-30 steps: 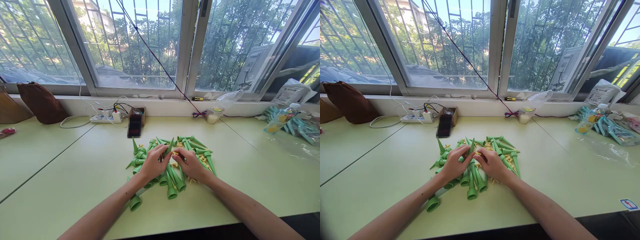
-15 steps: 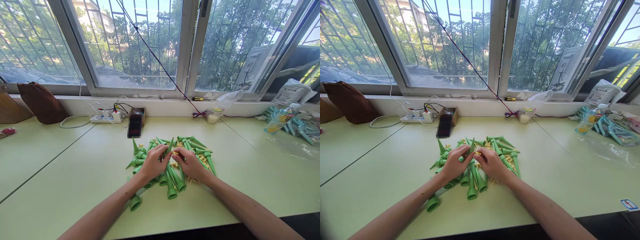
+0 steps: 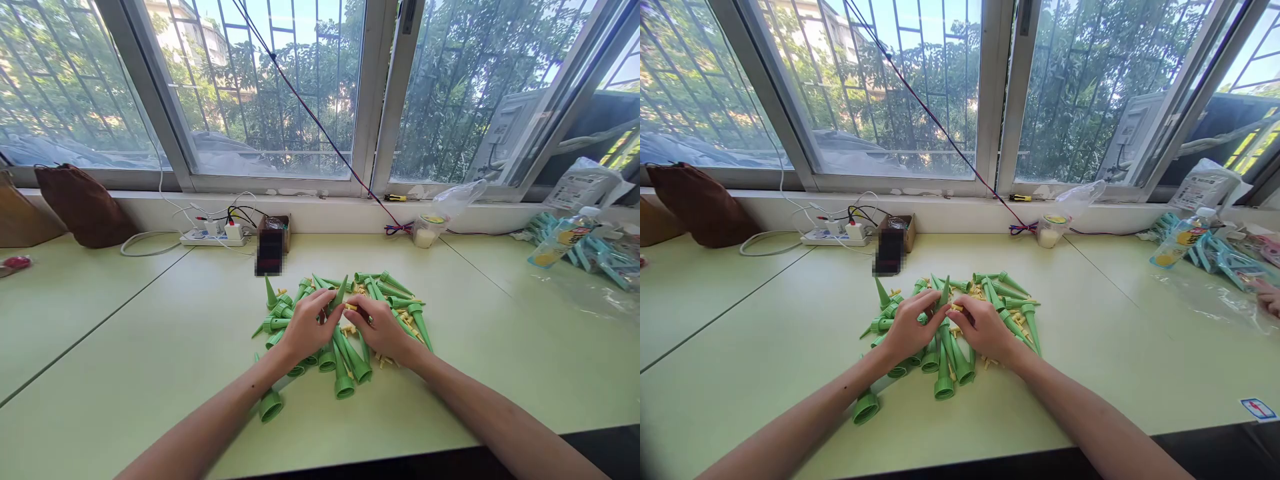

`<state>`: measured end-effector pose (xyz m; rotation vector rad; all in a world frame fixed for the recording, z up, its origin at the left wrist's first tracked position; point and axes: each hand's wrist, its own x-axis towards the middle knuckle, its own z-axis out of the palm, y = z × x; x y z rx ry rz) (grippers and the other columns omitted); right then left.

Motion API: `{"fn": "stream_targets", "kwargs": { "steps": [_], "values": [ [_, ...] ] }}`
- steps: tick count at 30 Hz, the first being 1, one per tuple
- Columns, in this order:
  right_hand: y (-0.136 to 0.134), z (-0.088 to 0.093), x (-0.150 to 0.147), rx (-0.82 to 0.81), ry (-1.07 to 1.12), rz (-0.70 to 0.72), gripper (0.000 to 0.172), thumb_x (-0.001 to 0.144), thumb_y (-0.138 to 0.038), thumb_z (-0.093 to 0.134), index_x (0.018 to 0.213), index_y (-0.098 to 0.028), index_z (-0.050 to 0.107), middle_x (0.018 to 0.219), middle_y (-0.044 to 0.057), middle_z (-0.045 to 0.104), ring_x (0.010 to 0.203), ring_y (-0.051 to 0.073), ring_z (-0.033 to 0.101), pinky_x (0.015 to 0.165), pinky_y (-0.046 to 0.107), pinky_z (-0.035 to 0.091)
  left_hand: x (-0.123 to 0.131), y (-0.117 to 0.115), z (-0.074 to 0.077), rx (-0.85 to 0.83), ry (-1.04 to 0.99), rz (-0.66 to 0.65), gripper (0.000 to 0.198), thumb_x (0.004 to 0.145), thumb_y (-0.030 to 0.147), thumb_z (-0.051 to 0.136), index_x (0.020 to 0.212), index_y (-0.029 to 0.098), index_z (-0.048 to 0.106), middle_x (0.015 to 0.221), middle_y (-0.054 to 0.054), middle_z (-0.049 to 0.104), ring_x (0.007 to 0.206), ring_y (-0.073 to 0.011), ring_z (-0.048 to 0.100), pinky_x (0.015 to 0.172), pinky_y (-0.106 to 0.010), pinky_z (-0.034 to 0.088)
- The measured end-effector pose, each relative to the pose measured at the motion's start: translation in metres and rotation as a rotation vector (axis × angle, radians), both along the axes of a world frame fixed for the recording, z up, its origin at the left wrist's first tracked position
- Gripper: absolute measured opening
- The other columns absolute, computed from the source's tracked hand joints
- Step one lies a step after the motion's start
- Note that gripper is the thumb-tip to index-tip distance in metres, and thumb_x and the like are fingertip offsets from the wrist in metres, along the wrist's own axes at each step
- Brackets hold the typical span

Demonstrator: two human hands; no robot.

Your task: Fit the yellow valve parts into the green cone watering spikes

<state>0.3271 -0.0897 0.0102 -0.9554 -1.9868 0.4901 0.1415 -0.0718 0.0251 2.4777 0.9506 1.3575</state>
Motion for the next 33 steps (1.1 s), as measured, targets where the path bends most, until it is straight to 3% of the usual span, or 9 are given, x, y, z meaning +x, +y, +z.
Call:
{"fn": "stream_targets", "kwargs": {
  "steps": [33],
  "values": [
    [0.0004, -0.0014, 0.0008, -0.007, -0.008, 0.011, 0.019, 0.100, -0.034, 0.047, 0.094, -0.021, 0.058, 0.066, -0.003, 0.052, 0.057, 0.014, 0.042, 0.057, 0.025, 0.037, -0.0001, -0.0006, 0.0000, -0.020, 0.016, 0.012, 0.012, 0.092, 0.021, 0.056, 0.080, 0.019, 0.054, 0.069, 0.002, 0.052, 0.056, -0.0108, 0.045, 0.054, -0.023, 0.037]
  ]
}}
